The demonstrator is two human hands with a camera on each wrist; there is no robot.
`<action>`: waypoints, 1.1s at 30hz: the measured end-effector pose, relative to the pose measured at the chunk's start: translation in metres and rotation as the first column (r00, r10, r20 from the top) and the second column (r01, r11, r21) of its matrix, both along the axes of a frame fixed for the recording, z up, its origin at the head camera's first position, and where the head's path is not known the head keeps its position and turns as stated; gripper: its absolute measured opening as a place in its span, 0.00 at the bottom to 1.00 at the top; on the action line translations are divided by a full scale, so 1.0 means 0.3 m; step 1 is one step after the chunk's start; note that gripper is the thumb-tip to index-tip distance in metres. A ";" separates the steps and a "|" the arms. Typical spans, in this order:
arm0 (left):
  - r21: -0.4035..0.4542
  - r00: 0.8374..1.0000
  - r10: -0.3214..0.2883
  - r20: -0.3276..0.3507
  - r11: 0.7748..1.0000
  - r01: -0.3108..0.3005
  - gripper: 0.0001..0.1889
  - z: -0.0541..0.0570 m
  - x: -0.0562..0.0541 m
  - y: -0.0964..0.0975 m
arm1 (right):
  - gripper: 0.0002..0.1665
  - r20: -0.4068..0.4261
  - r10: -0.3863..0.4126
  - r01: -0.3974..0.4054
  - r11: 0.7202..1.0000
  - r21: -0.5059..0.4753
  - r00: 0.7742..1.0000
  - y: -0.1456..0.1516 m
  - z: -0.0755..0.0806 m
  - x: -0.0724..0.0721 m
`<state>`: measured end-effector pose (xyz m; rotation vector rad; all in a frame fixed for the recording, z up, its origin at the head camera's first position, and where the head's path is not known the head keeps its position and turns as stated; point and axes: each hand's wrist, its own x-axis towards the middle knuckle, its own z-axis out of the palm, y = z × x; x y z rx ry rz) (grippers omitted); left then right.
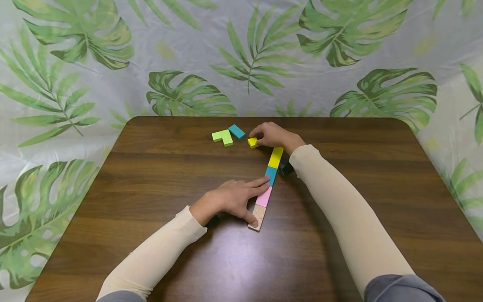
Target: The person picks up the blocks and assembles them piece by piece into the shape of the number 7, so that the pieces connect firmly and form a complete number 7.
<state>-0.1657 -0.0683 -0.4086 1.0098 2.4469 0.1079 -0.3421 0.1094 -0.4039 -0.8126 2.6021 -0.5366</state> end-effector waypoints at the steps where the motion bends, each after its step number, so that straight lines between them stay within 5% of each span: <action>1: -0.001 1.000 0.000 0.000 1.000 0.000 0.54 0.001 0.000 0.000 | 0.24 0.003 -0.003 0.003 1.000 0.006 1.000 0.001 0.000 0.000; 20: 0.007 1.000 0.011 0.018 1.000 -0.011 0.54 0.012 -0.001 -0.002 | 0.24 0.032 -0.038 0.038 0.999 0.019 0.999 0.026 0.002 -0.023; 33: 0.008 1.000 0.008 0.004 1.000 -0.008 0.54 0.007 0.004 0.002 | 0.24 0.079 -0.215 0.217 0.976 -0.020 0.973 0.129 -0.011 -0.048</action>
